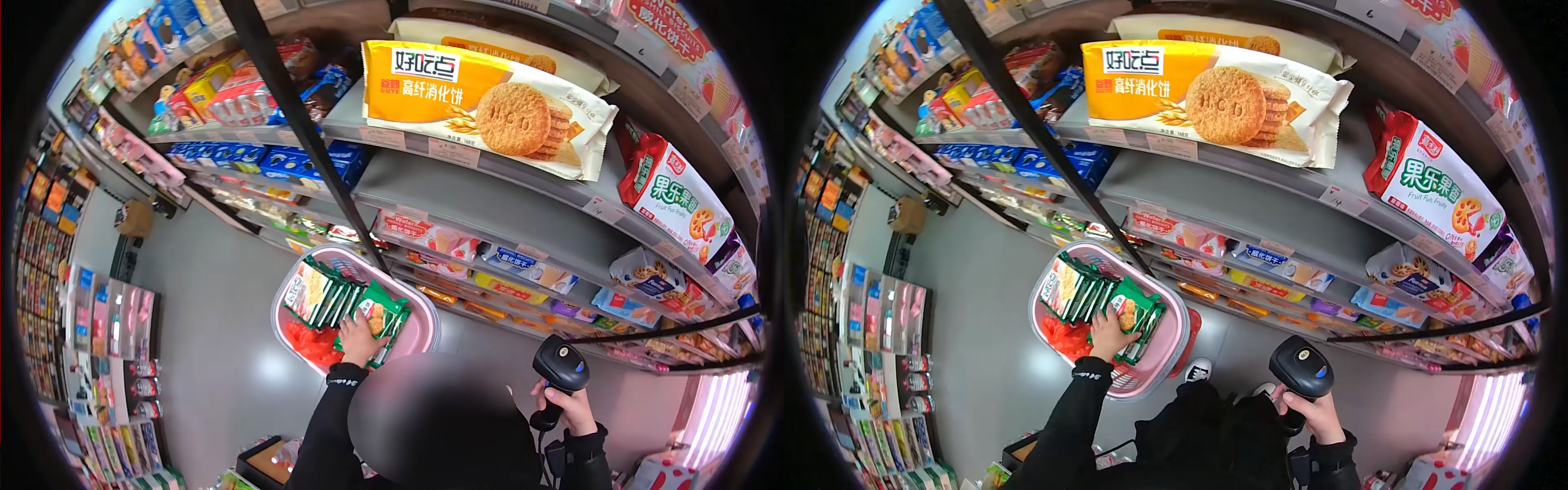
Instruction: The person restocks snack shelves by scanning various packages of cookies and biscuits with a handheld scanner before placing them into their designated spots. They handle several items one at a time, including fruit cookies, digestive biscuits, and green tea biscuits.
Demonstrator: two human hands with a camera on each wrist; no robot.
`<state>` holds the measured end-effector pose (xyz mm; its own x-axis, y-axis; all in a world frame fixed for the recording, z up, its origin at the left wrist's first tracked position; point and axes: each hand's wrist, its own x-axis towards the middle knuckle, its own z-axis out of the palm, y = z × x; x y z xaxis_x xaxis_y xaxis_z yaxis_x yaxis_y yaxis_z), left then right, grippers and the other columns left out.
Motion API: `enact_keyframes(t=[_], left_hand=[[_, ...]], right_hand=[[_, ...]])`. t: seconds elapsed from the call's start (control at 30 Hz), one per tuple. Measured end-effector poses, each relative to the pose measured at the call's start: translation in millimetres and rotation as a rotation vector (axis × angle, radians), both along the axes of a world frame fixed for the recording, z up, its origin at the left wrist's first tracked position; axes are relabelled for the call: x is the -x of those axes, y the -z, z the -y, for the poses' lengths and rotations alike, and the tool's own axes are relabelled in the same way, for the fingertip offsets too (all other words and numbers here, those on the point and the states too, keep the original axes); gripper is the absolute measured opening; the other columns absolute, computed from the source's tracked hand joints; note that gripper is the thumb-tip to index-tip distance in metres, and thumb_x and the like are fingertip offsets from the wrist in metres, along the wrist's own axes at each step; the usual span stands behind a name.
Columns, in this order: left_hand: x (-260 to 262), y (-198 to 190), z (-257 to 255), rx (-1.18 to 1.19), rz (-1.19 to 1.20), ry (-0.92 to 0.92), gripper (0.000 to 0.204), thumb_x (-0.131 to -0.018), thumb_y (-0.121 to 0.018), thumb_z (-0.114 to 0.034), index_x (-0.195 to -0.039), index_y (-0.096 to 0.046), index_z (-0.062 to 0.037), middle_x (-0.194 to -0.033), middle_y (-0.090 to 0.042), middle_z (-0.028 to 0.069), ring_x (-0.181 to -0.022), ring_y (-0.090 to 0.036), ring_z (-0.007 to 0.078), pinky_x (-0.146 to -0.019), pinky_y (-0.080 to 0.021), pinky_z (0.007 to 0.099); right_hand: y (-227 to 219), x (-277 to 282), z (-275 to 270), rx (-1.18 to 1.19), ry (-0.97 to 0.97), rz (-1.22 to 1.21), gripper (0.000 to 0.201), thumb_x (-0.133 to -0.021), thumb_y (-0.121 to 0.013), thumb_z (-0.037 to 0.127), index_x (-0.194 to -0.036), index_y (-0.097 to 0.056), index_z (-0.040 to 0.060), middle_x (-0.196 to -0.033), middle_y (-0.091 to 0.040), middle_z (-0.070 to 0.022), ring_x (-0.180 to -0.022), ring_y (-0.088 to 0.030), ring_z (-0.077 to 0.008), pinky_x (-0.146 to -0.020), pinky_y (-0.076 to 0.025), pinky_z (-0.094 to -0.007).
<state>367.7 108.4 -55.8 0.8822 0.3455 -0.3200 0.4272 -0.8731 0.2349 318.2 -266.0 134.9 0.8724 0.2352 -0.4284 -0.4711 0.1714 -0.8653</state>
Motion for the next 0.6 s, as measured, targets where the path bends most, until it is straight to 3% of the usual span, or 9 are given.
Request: enact_keyframes(t=[0.17,0.37,0.47,0.57,0.6], left_hand=[[-18.7,23.3,-1.3,-0.107,-0.132,0.06,0.111,-0.049,-0.073,-0.05,-0.131,-0.014,-0.0045,-0.122,-0.03,0.0268,-0.113,-0.032,0.0386,-0.091,-0.026,0.0486],[-23.5,27.1,-10.3,-0.092,-0.136,0.067,0.105,-0.055,-0.067,-0.05,-0.132,-0.011,-0.0061,-0.114,-0.036,0.0232,-0.107,-0.038,0.0349,-0.089,-0.029,0.0483],[-25.8,14.9,-24.6,0.105,-0.109,0.069,0.1,-0.055,-0.066,-0.053,-0.129,-0.018,-0.0054,-0.101,-0.045,0.0241,-0.095,-0.048,0.0362,-0.082,-0.038,0.0419],[-13.5,1.1,-42.5,0.351,0.106,0.175,0.095,-0.055,-0.07,-0.039,-0.128,-0.021,-0.0031,-0.099,-0.047,0.0257,-0.093,-0.048,0.0381,-0.08,-0.041,0.0388],[-8.2,-7.1,-47.8,0.537,0.138,0.16,0.093,-0.056,-0.071,-0.027,-0.129,-0.02,-0.0015,-0.107,-0.045,0.0265,-0.099,-0.047,0.0368,-0.083,-0.04,0.0365]], right_hand=[[-3.4,7.6,-5.4,0.079,0.122,-0.051,0.026,-0.069,-0.061,0.014,-0.087,-0.052,-0.0025,-0.077,-0.056,-0.0134,-0.056,-0.053,-0.0148,-0.055,-0.044,-0.0271],[-4.7,8.7,-14.5,0.094,0.17,-0.09,0.022,-0.07,-0.059,0.011,-0.086,-0.052,-0.0015,-0.077,-0.056,-0.013,-0.056,-0.053,-0.0146,-0.055,-0.044,-0.0268],[-2.3,3.3,-22.7,0.093,0.126,-0.066,0.023,-0.07,-0.06,0.011,-0.088,-0.052,-0.0009,-0.078,-0.056,-0.0129,-0.056,-0.054,-0.0145,-0.055,-0.045,-0.0266],[1.6,-1.1,-27.4,0.063,0.067,-0.052,0.027,-0.071,-0.06,0.009,-0.094,-0.051,-0.001,-0.078,-0.057,-0.0124,-0.057,-0.054,-0.0139,-0.055,-0.045,-0.0256],[3.1,-3.1,-29.1,0.043,0.046,-0.056,0.03,-0.071,-0.06,0.007,-0.099,-0.051,-0.0011,-0.078,-0.058,-0.0118,-0.057,-0.054,-0.0135,-0.055,-0.044,-0.0246]])
